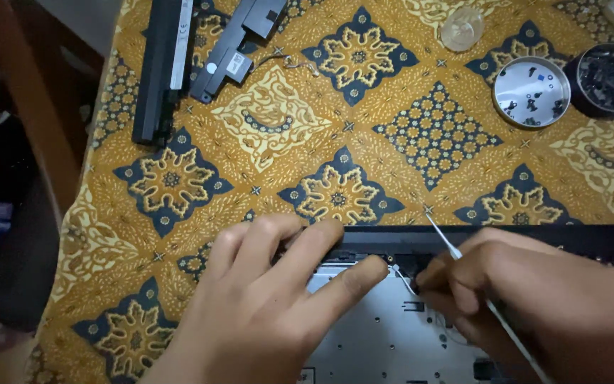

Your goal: Routing internal wires and connecting ribbon cables during laptop repair

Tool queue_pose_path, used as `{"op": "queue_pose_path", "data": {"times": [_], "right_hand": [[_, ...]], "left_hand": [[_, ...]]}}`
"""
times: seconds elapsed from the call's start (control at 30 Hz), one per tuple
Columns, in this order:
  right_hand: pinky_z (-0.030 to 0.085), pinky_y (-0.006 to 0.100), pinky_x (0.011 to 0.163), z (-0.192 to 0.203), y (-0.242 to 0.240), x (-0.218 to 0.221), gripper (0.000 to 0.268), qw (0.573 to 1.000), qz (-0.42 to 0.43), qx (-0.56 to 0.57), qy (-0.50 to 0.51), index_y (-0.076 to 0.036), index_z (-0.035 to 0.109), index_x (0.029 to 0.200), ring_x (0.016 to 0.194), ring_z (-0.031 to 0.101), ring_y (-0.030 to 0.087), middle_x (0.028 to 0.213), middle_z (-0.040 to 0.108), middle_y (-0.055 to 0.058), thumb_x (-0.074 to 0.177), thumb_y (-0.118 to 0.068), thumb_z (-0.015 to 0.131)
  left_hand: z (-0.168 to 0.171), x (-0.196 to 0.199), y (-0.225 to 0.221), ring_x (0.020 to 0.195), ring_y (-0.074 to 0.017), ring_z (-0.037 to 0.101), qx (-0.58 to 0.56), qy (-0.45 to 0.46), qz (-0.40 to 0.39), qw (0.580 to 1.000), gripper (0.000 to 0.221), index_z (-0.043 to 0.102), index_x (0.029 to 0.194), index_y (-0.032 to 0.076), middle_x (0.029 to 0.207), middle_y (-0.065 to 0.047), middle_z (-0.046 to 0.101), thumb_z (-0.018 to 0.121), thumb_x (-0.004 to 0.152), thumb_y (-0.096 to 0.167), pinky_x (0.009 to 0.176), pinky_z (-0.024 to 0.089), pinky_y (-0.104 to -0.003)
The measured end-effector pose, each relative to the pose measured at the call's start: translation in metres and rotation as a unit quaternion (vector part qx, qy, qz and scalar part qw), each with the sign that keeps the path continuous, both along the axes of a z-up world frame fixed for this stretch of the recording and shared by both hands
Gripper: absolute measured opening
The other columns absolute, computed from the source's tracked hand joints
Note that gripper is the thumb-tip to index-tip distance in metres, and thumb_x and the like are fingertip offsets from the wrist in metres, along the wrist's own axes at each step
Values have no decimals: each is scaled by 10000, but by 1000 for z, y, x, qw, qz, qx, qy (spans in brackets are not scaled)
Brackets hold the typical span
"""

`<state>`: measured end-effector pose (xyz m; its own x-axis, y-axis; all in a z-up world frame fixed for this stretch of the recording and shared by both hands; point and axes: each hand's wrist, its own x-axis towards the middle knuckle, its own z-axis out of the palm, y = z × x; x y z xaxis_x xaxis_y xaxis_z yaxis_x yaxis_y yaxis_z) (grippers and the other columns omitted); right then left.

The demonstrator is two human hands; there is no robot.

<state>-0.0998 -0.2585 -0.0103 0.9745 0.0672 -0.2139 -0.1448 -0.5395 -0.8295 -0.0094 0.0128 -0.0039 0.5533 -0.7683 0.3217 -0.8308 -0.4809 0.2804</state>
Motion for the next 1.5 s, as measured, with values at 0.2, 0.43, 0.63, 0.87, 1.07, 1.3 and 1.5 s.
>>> {"op": "queue_pose_path", "data": {"times": [0.2, 0.43, 0.63, 0.87, 1.07, 1.3, 1.5], "right_hand": [[503, 149, 733, 4, 11, -2, 286, 992, 29, -96, -79, -232, 752, 753, 827, 768, -21, 983, 823, -92, 676, 23, 647], [562, 192, 686, 10, 26, -2, 112, 975, -17, -150, -162, -221, 712, 789, 706, 771, 22, 880, 823, -89, 770, -112, 703], [565, 187, 998, -84, -63, 2, 395, 855, 212, -390, 267, -515, 723, 1215, 1227, 689, 11, 1272, 731, -290, 886, -639, 544], [521, 261, 684, 6, 15, -19, 468, 948, -102, -281, -108, -298, 797, 1054, 753, 660, 128, 1129, 625, 2, 595, -257, 876], [466, 258, 908, -20, 34, -20, 171, 844, -49, -506, 171, -733, 807, 730, 895, 656, -34, 788, 718, -319, 561, -715, 785], [545, 196, 684, -38, 7, 6, 267, 827, 191, -408, 335, -482, 679, 721, 665, 671, -8, 694, 704, -207, 850, -697, 589], [634, 206, 648, -51, -20, -13, 152, 913, 167, -286, 237, -451, 808, 868, 653, 816, -20, 765, 825, -210, 745, -528, 764]], "left_hand": [[-4, 1, 2, 1002, -363, 572, -1, -22, -3, 1000, 271, 631, 1234, 289, 1234, -113, 659, 544, 987, 222, 699, 428, -508], [-6, -3, 7, 1081, -408, 583, 15, 16, -7, 1000, 750, 430, 1485, 288, 1302, -171, 660, 568, 929, 771, 763, 437, -545], [-3, 0, -6, 963, -326, 549, 33, -1, 29, 999, 343, 640, 1221, 384, 1189, -35, 646, 640, 902, 258, 722, 450, -512], [-8, -3, -9, 1017, -332, 529, 87, 30, 61, 994, 418, 656, 1241, 490, 1236, 33, 615, 704, 827, 459, 774, 447, -577], [-7, -3, -14, 935, -306, 543, 40, -17, 72, 996, 250, 685, 1156, 442, 1151, 37, 639, 676, 917, 367, 740, 465, -539], [-4, -1, -9, 942, -330, 567, 30, -23, 57, 998, 242, 659, 1204, 406, 1174, -12, 651, 592, 977, 357, 725, 454, -508], [-5, 0, -7, 929, -339, 553, 20, -23, 44, 999, 266, 598, 1285, 371, 1182, -39, 656, 534, 1027, 360, 733, 448, -511]]}}
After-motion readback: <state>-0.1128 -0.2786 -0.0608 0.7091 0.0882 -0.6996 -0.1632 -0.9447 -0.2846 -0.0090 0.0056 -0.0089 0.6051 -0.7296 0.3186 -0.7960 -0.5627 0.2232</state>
